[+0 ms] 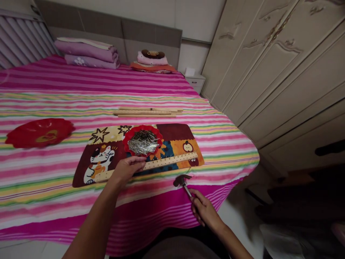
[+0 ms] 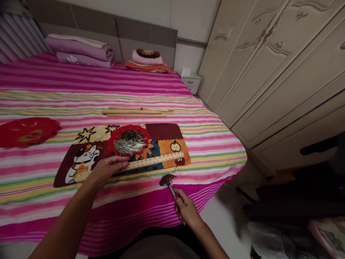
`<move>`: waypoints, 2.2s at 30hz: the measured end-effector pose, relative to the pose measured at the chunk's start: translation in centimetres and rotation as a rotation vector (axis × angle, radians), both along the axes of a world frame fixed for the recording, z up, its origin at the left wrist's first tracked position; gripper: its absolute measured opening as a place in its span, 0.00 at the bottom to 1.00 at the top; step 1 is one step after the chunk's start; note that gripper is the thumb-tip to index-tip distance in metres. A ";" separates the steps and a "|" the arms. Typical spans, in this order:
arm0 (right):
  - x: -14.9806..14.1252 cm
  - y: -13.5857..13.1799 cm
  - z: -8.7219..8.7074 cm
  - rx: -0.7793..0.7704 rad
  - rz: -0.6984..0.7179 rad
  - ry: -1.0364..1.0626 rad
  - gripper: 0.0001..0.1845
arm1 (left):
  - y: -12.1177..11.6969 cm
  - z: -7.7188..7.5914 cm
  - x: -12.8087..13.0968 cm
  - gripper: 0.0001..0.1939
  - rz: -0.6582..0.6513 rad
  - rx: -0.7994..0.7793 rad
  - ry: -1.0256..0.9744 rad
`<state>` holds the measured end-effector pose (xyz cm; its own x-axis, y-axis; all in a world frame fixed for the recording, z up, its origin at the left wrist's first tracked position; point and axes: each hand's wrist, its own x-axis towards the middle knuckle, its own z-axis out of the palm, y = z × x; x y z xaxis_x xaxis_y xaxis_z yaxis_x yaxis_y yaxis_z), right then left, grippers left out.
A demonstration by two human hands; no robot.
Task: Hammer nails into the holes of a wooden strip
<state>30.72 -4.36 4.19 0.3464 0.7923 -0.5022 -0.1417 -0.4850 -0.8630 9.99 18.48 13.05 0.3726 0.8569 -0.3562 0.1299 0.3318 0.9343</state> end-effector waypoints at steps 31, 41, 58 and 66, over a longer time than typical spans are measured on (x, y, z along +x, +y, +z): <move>-3.0 4.7 8.1 0.282 0.207 -0.296 0.23 | -0.7 -3.2 2.0 0.10 -0.060 0.735 0.492; -3.9 10.2 10.6 0.436 0.357 -0.618 0.20 | -0.8 -3.9 2.2 0.10 -0.054 0.798 0.509; 0.2 -0.4 0.5 0.002 0.053 -0.075 0.35 | 2.4 -0.9 1.5 0.13 0.011 0.992 0.729; 0.4 -0.2 0.0 -0.010 -0.028 0.044 0.31 | 5.1 -0.1 3.4 0.12 -0.254 1.088 1.122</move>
